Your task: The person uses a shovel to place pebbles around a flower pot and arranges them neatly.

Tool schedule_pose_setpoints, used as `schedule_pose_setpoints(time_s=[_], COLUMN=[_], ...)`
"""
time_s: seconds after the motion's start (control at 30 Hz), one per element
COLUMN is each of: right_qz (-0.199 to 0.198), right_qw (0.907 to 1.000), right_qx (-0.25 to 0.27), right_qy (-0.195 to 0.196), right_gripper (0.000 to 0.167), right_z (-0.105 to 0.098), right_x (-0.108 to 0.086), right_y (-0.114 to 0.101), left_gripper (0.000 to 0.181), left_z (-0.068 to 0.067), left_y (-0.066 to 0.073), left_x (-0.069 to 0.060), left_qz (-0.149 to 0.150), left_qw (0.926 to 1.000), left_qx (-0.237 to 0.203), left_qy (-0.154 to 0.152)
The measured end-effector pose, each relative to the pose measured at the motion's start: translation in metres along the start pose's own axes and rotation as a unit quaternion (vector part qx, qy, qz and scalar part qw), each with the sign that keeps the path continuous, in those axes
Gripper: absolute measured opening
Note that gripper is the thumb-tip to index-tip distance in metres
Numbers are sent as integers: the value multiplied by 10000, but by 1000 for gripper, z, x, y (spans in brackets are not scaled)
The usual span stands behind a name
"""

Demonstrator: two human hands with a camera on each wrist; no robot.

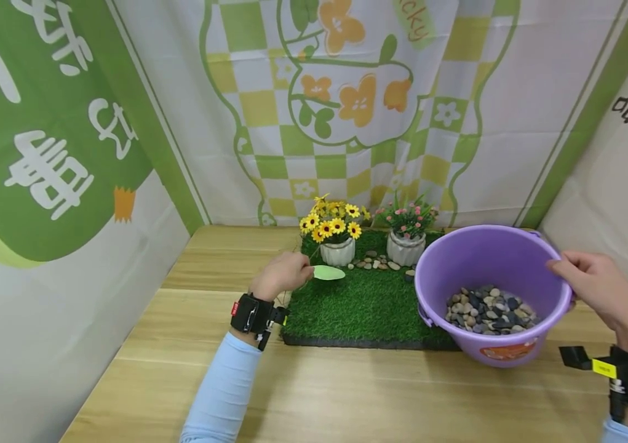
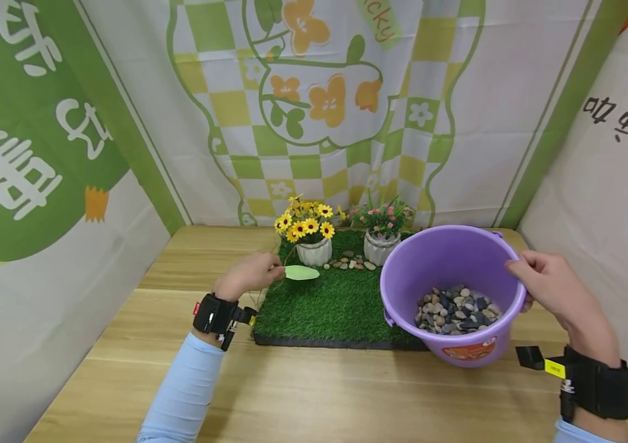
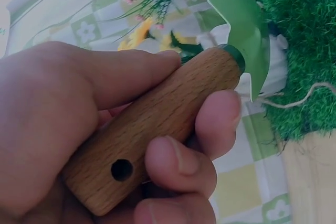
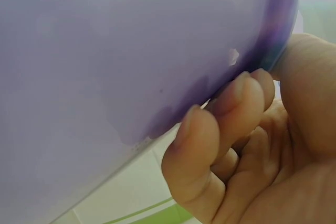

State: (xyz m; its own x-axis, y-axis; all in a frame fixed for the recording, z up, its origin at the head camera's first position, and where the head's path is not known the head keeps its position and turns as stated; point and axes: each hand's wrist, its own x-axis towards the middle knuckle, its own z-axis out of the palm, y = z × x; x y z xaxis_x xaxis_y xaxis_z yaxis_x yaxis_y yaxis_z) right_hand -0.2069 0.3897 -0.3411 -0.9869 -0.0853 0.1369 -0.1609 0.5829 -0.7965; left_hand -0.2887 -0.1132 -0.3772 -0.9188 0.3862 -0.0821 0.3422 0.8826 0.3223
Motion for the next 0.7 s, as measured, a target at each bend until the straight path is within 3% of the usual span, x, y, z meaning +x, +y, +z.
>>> schedule_pose_setpoints(time_s=[0.27, 0.4, 0.7], right_qz=[19, 186, 183], right_qw=[10000, 9998, 9998], right_qx=[0, -24, 6], right_qy=[72, 65, 53], right_gripper=[33, 34, 34], right_z=[1, 0, 1], right_x=[0, 0, 0], right_y=[-1, -3, -2], left_gripper=[27, 25, 26], left_z=[-21, -29, -35], left_y=[-5, -9, -15], left_x=[-26, -36, -53], left_qz=[214, 54, -176], left_qw=[9980, 9972, 9967], left_qx=[-338, -354, -387], left_qy=[487, 652, 687])
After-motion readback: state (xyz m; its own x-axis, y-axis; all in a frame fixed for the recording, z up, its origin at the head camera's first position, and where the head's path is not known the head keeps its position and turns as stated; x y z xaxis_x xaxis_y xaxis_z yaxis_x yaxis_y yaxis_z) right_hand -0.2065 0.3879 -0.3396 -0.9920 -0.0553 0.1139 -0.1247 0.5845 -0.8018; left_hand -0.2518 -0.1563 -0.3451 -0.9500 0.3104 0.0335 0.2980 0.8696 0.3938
